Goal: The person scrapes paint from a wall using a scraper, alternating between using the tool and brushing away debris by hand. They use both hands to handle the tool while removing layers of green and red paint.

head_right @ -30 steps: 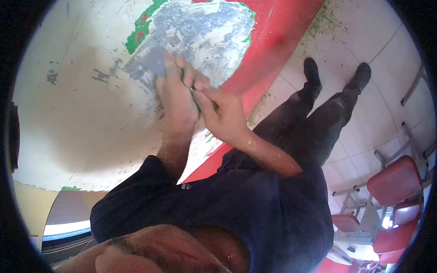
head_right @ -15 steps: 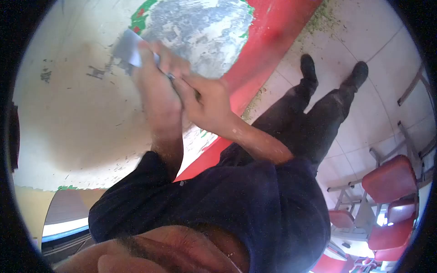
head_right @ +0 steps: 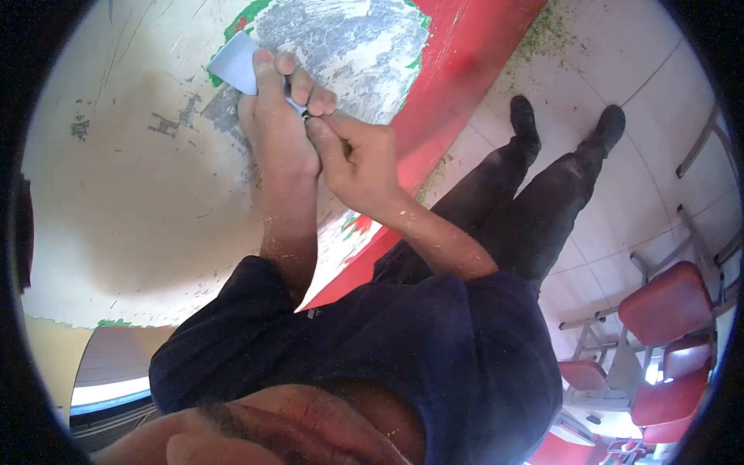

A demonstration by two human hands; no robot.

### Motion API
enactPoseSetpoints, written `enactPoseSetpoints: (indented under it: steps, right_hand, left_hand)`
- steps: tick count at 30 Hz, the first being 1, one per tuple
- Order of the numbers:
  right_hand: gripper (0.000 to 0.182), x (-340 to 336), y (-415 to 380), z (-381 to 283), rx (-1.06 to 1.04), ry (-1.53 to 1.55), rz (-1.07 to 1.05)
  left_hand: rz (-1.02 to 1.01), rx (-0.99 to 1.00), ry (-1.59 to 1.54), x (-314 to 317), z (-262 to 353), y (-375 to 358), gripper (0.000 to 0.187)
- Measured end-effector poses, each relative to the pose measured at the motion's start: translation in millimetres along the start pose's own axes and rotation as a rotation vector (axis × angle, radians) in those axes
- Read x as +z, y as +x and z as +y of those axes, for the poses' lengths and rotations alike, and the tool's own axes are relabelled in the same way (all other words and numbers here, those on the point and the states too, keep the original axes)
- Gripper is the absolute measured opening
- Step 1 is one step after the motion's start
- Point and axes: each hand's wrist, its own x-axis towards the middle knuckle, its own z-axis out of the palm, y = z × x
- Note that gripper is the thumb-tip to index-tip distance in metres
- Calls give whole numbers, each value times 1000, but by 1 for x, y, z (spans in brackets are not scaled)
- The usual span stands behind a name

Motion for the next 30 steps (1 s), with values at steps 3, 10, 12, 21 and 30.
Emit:
enactPoseSetpoints:
  steps: [3, 10, 12, 21, 30]
  right_hand:
    - [20, -7, -17, 3, 72, -1, -35]
    - [20, -15, 0, -7, 21, -74, -51]
    - [20, -22, -7, -6, 46, -119, -69]
    - [16, -18, -12, 10, 62, -9, -30]
    - [13, -4, -10, -3, -33, -146, 96]
  left_hand:
    - [-17, -27, 67, -14, -14, -11, 37]
    - [21, -20, -27, 1, -12, -3, 35]
    - [16, -70, -26, -4, -21, -12, 35]
    - [-85, -98, -29, -5, -19, -1, 37]
    - [-119, -112, 39, 5, -3, 6, 35]
